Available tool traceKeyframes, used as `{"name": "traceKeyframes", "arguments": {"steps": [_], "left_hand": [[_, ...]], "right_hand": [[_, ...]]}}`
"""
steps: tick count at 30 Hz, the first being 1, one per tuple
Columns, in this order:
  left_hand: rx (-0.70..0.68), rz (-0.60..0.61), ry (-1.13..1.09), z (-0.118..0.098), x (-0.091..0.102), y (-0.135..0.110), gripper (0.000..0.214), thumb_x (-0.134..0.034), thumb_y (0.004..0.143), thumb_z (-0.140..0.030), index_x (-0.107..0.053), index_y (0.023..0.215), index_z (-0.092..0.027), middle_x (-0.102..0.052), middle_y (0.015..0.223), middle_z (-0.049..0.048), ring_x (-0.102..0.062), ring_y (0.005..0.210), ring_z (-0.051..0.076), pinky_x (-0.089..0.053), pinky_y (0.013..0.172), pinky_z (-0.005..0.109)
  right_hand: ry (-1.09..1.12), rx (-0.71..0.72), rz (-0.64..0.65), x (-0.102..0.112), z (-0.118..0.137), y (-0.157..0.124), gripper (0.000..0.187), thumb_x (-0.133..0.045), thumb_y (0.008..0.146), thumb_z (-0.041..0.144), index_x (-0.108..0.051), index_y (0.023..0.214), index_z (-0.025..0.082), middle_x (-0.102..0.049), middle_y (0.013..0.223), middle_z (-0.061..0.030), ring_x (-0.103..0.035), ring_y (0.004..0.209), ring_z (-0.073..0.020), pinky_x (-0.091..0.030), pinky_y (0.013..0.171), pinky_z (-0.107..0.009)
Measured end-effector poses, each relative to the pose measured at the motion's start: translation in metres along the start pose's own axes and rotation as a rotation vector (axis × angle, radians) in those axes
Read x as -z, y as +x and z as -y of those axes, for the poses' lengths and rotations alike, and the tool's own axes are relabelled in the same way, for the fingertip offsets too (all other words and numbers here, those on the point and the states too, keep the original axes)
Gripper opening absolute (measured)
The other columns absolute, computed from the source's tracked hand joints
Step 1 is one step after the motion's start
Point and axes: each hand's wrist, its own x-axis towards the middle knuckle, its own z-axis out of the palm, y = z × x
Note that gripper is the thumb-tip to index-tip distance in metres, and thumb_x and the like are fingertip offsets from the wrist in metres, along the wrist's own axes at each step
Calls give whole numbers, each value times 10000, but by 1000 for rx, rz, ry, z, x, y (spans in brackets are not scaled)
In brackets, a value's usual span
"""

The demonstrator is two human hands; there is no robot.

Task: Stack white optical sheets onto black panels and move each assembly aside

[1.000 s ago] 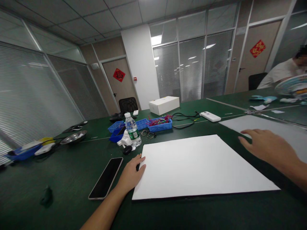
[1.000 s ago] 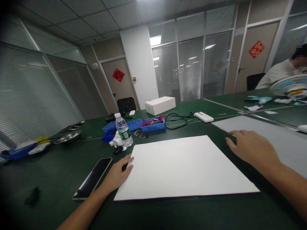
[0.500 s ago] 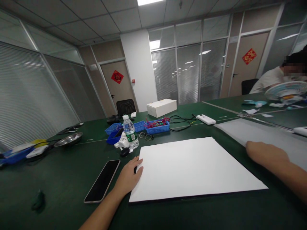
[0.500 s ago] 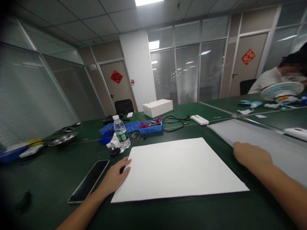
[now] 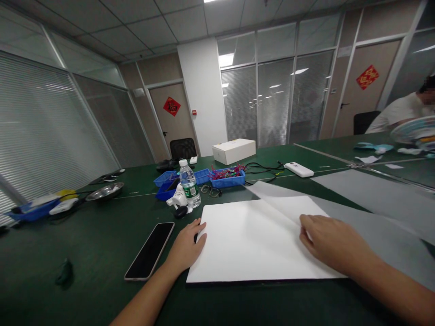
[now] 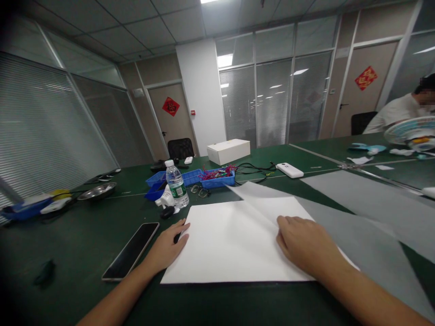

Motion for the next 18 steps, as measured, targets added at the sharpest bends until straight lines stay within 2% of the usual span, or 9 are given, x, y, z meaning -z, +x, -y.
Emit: {"name": "traceKeyframes", "arguments": {"steps": [2,5,8,11,15,18], "left_hand": [[5,7,8,-2,1,0,544,-582,896,-404,-702,1370,-166,-540,1554,125,-473,1481,328,-314,1259,516],[3,-10,-5,-2,1,-1,532,-599,876,-381,-717,1348,-167,-562,1535,125,-492,1468,323,-321,1258,510],[-7,-31,-29,0,0,-1,520,-605,862,-372,-731,1324,-170,-585,1513,125,-516,1451,305,-333,1256,485],[-12,-22,-21,1,-1,-1,522,-574,882,-369,-721,1338,-162,-573,1524,122,-510,1457,294,-323,1265,480],[-23,-8,5,-1,-1,-1,546,-542,916,-388,-688,1379,-138,-553,1540,133,-492,1470,304,-326,1262,497],[-24,-8,13,-1,-1,0,551,-545,921,-391,-680,1389,-134,-549,1544,138,-494,1467,316,-331,1259,509]], "right_hand": [[30,237,-106,-3,19,-3,152,-464,929,218,-588,852,174,-640,774,-60,-605,677,-188,-383,691,-324],[80,429,-183,-4,40,-9,155,-453,924,169,-607,914,177,-663,810,-48,-604,687,-165,-395,697,-303],[126,504,-225,-4,48,-12,208,-444,943,176,-640,1011,165,-708,933,-76,-624,742,-158,-421,719,-295],[188,527,-207,-2,48,-13,224,-451,978,227,-662,1031,172,-724,1028,-82,-640,795,-156,-454,763,-298],[282,561,-131,3,43,-15,232,-496,991,313,-687,1036,188,-723,1154,-79,-668,950,-182,-492,859,-329],[343,597,-41,4,40,-17,286,-533,977,357,-689,1166,210,-682,1306,-72,-653,1140,-220,-493,972,-383]]}}
